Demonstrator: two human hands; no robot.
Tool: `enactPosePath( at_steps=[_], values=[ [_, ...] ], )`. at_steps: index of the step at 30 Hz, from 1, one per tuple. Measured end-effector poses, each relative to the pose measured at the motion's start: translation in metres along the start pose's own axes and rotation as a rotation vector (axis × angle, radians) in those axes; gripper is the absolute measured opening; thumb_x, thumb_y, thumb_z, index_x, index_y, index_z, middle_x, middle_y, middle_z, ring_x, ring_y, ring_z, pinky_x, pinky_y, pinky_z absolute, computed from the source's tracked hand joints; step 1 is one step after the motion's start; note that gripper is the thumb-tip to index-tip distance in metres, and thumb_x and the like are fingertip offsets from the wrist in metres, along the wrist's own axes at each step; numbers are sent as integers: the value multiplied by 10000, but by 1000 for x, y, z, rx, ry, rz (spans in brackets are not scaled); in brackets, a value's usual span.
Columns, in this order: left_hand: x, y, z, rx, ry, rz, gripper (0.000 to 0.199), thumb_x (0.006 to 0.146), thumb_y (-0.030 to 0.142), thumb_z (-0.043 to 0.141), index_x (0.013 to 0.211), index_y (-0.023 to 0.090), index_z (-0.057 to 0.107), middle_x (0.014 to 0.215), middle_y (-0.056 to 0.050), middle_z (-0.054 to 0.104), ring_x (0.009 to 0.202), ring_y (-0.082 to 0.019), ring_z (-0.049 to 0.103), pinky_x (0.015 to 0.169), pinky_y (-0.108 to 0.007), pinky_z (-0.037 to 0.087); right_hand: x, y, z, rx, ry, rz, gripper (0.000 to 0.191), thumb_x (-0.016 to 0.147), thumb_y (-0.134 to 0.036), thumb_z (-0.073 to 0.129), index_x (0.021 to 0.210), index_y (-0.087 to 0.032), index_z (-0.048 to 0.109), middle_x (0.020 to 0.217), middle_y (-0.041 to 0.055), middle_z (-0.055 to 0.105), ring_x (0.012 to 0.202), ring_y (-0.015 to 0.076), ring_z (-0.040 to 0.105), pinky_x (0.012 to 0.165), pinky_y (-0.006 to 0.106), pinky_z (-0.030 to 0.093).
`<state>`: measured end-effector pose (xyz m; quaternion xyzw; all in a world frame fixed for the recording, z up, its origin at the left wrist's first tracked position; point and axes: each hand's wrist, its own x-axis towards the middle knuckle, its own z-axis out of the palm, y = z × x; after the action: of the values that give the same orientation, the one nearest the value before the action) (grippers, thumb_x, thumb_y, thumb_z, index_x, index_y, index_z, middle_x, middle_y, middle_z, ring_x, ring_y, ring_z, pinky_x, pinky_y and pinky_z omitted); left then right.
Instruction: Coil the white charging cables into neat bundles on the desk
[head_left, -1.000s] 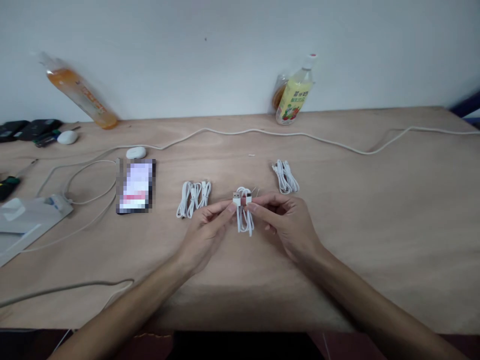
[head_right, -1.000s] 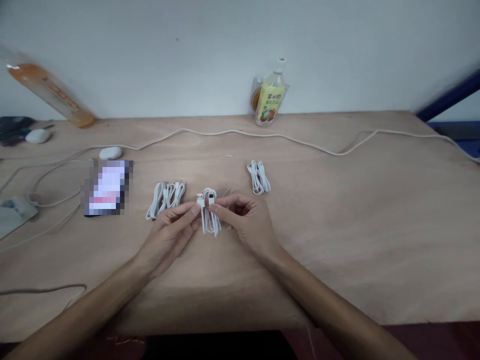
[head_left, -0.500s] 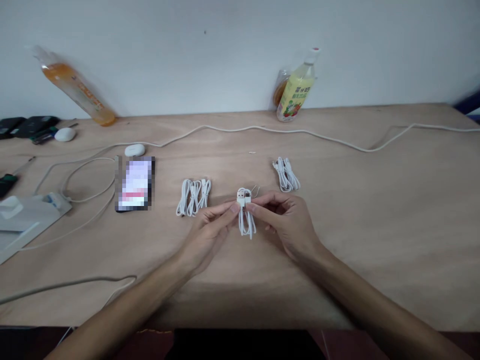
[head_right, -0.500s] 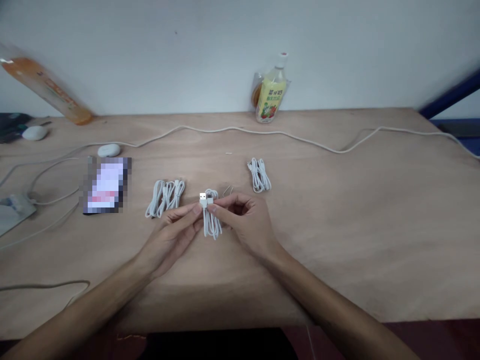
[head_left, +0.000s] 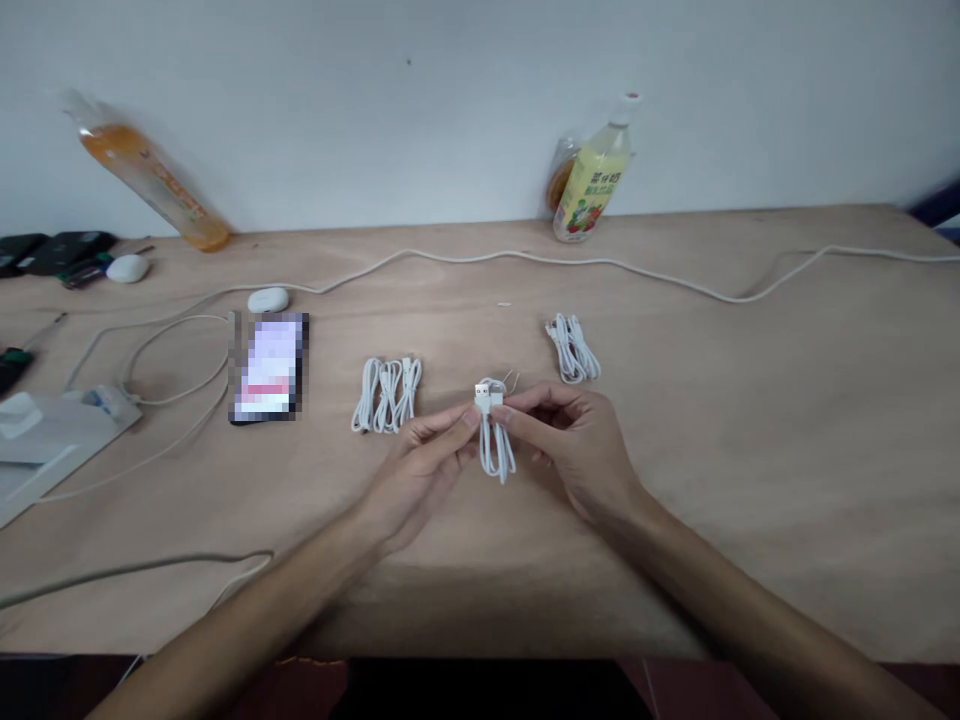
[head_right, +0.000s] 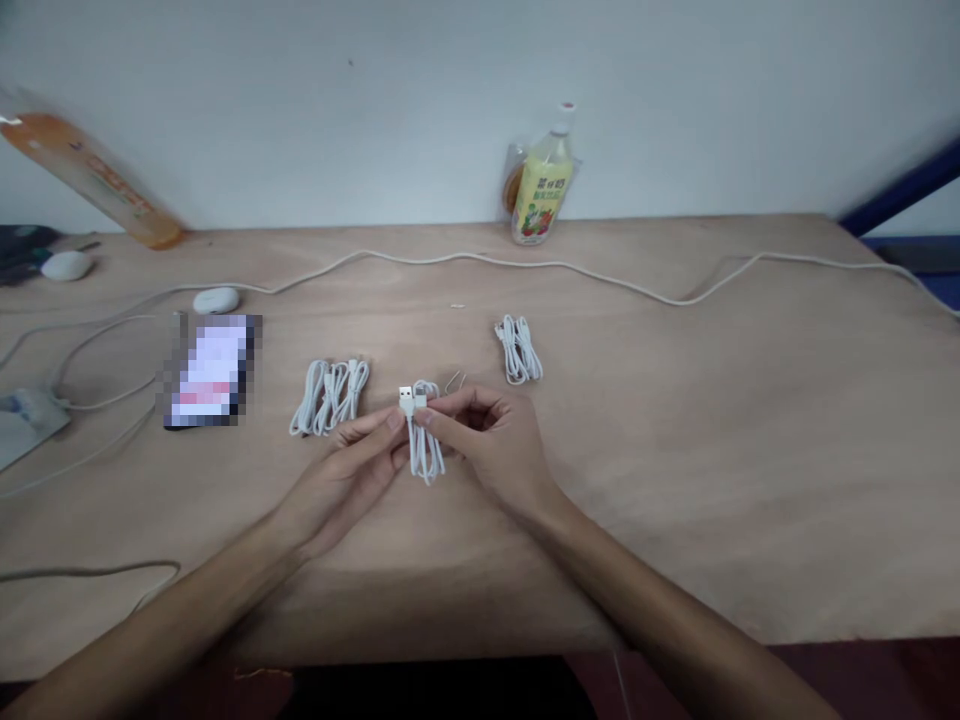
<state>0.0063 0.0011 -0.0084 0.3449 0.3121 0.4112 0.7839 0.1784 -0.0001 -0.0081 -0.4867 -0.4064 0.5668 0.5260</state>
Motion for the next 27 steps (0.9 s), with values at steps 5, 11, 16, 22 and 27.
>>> enactPosePath(
  at_steps=[5, 11, 16, 22, 27],
  values=[
    [0, 0, -1, -12, -10, -10, 251, 964, 415, 827, 1072, 202, 904, 1110, -124, 831, 1156, -294, 710, 1055, -436, 521, 0, -1, 0, -9, 5, 2, 278, 678, -452, 998, 716, -244, 817, 684, 11, 749, 598, 155, 650, 504, 273, 545],
    [0, -1, -1, -26, 4, -11, 247, 953, 414, 842, 1047, 194, 905, 1079, -122, 832, 1137, -283, 719, 1071, -430, 510, 0, 0, 0, -7, -4, 5, 284, 686, -478, 990, 726, -252, 823, 682, 9, 748, 584, 152, 640, 497, 274, 543],
    [0, -1, -2, -21, 7, -14, 256, 941, 425, 851, 1037, 194, 906, 1076, -122, 834, 1128, -286, 719, 1057, -429, 514, 1, 1, -1, -9, -4, 13, 297, 674, -472, 998, 725, -242, 817, 682, 11, 746, 583, 147, 634, 486, 262, 527],
    [1, -1, -1, -19, 9, -11, 249, 948, 419, 843, 1042, 196, 905, 1092, -122, 840, 1135, -287, 722, 1035, -425, 524, 1, 1, -1, -17, -4, 6, 318, 679, -496, 994, 721, -238, 812, 678, 10, 745, 550, 131, 606, 463, 250, 499],
    [1, -1, -1, -3, 19, -8, 265, 932, 432, 858, 1032, 191, 904, 1086, -125, 841, 1144, -297, 723, 1058, -447, 525, 1, 1, -1, -35, -4, 1, 333, 675, -513, 990, 735, -238, 812, 681, 9, 742, 562, 135, 606, 476, 252, 502]
  ],
)
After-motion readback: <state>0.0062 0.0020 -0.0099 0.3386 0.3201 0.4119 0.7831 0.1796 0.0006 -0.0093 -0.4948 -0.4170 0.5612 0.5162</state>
